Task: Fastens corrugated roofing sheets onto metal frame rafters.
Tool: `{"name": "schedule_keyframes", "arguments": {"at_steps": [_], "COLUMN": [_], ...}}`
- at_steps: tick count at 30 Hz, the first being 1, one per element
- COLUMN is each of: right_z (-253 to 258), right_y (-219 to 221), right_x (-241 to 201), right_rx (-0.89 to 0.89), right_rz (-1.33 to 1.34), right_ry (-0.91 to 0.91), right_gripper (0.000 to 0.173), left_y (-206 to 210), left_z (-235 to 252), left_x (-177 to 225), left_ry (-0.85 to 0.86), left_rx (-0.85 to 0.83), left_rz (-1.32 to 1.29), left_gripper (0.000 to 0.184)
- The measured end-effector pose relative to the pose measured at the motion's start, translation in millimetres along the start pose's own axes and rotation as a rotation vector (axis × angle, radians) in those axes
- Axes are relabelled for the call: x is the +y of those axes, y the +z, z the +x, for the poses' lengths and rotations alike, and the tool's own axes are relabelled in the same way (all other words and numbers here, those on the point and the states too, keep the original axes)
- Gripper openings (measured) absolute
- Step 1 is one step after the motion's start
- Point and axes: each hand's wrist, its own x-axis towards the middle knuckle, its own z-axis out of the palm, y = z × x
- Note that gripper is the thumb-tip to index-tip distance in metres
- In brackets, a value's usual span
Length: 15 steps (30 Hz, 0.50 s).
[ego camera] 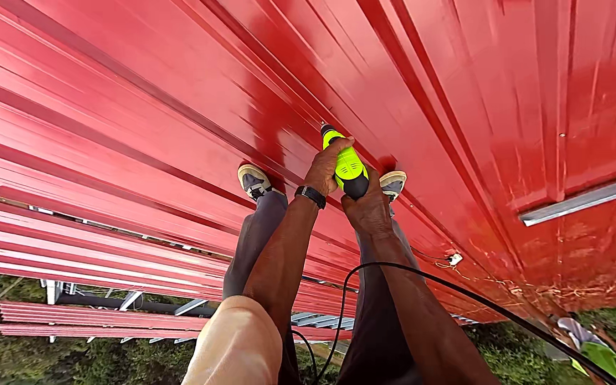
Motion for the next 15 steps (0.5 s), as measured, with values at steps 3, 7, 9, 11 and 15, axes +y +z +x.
{"name": "schedule_keyframes", "arguments": {"at_steps": [3,7,9,11,15], "right_z": [1,-4,-3,0,-13], "right_y": [3,6,8,9,14], "right_x": [4,2,1,2,8], "right_rx": [0.005,-0.004,-0.006,-0.005,0.018], "right_rz": [-0.009,-0.037,-0.053,-0.046,-0.026], "right_ry": [-0.007,-0.003,-0.002,-0.001,-0.004], "right_gripper": [0.08,0.082,0.081,0.081,0.082], "left_y": [-2,-9,-11,-13,-18], "left_z": [2,2,3,8,-10], "left_x": [-3,-5,-5,-5,-15], "left_ry": [0.005,0.0,0.002,0.007,0.023], "left_rx": [-0.011,-0.017,-0.023,-0.033,-0.043], "left_rz": [-0.005,0.004,-0.012,-0.031,0.02], "left_gripper": [0.046,0.045,0.044,0.043,0.046]}}
